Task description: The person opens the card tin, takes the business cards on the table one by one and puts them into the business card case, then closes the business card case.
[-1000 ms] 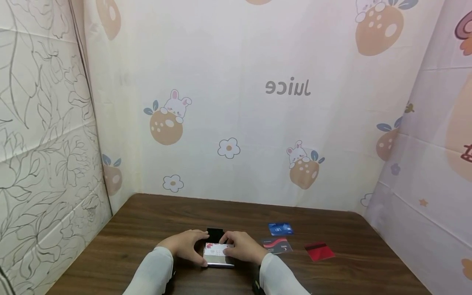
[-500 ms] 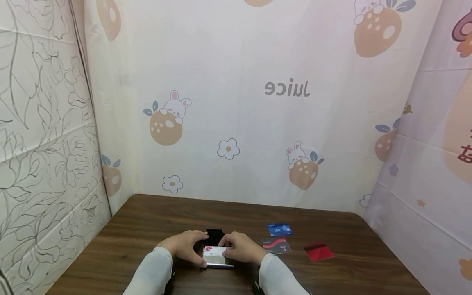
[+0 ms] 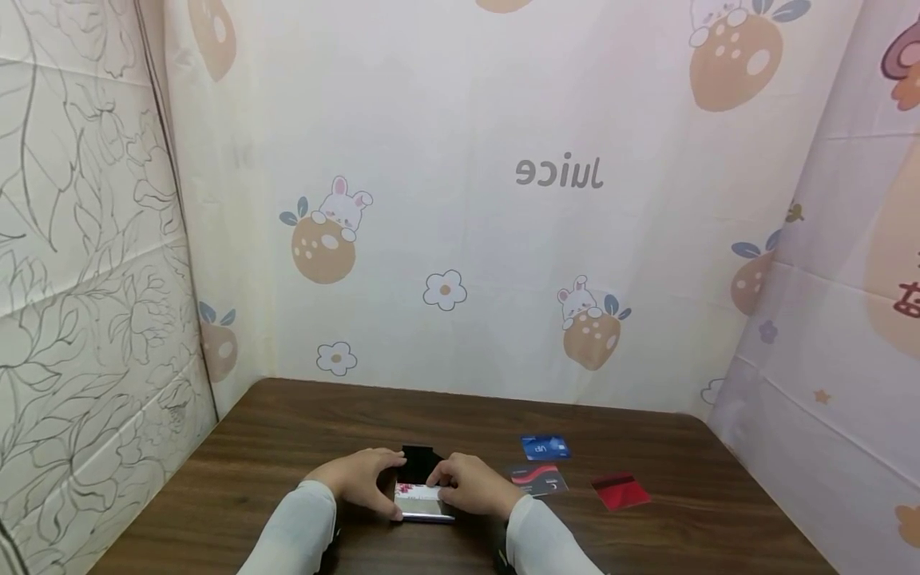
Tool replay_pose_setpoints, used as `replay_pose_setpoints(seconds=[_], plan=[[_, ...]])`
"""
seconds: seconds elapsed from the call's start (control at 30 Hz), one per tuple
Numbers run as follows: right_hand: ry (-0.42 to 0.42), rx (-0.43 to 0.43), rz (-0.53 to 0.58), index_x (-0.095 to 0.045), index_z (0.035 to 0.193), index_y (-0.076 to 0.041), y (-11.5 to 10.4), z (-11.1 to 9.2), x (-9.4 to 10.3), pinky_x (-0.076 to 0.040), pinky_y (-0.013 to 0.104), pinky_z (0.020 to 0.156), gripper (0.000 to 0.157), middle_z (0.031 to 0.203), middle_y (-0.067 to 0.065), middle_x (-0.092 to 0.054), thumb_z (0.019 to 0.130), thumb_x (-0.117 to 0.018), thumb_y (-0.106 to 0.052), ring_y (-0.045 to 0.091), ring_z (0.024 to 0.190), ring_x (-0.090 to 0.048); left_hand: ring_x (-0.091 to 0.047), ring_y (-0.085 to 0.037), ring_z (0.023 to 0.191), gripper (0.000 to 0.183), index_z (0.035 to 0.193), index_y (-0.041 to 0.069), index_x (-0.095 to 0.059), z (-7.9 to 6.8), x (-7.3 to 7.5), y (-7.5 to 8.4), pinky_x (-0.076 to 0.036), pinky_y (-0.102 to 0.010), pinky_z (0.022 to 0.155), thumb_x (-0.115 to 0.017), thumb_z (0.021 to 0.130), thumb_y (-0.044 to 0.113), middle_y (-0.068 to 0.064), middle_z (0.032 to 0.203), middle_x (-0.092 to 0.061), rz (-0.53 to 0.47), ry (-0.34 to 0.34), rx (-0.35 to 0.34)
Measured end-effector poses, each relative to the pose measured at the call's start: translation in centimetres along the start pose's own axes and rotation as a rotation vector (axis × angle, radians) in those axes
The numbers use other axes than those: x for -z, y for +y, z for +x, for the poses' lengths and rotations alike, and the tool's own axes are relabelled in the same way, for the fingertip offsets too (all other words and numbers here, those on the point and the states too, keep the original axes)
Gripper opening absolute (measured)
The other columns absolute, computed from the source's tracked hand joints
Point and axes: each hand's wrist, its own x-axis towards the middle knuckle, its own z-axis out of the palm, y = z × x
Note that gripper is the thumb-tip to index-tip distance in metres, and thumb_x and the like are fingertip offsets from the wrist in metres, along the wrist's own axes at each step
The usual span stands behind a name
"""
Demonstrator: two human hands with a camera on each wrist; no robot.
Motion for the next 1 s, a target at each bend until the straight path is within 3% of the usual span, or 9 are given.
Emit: replay_pose_setpoints(seconds=[0.4, 1.0], plan=[[0.018, 0.068, -0.019, -0.068, 0.103, -0.011, 0.4, 0.1, -0.1, -0.048, 0.022, 0.067, 0.02, 0.084, -0.005, -0.059, 0.084, -0.063, -0.013, 0.004, 0.074, -0.049, -0.038, -0.029, 0.126, 0.089, 0.134, 0.008, -0.049, -0.2, 0.1, 0.2, -0.036, -0.053, 0.102, -0.074, 0.064, 0.057, -0.012, 0.139, -0.046, -0.005, -0.002, 0.011], [-0.027, 0.013, 0.054, -0.062, 0.112, -0.016, 0.9, -1.5, 1.2, -0.051, 0.032, 0.083, 0.024, 0.1, -0.005, -0.061, 0.088, -0.062, -0.02, 0.003, 0.089, -0.052, -0.036, -0.031, 0.127, 0.089, 0.135, 0.008, -0.048, -0.2, 0.1, 0.3, -0.034, -0.055, 0.103, -0.074, 0.064, 0.055, -0.012, 0.14, -0.045, -0.012, -0.009, 0.01]])
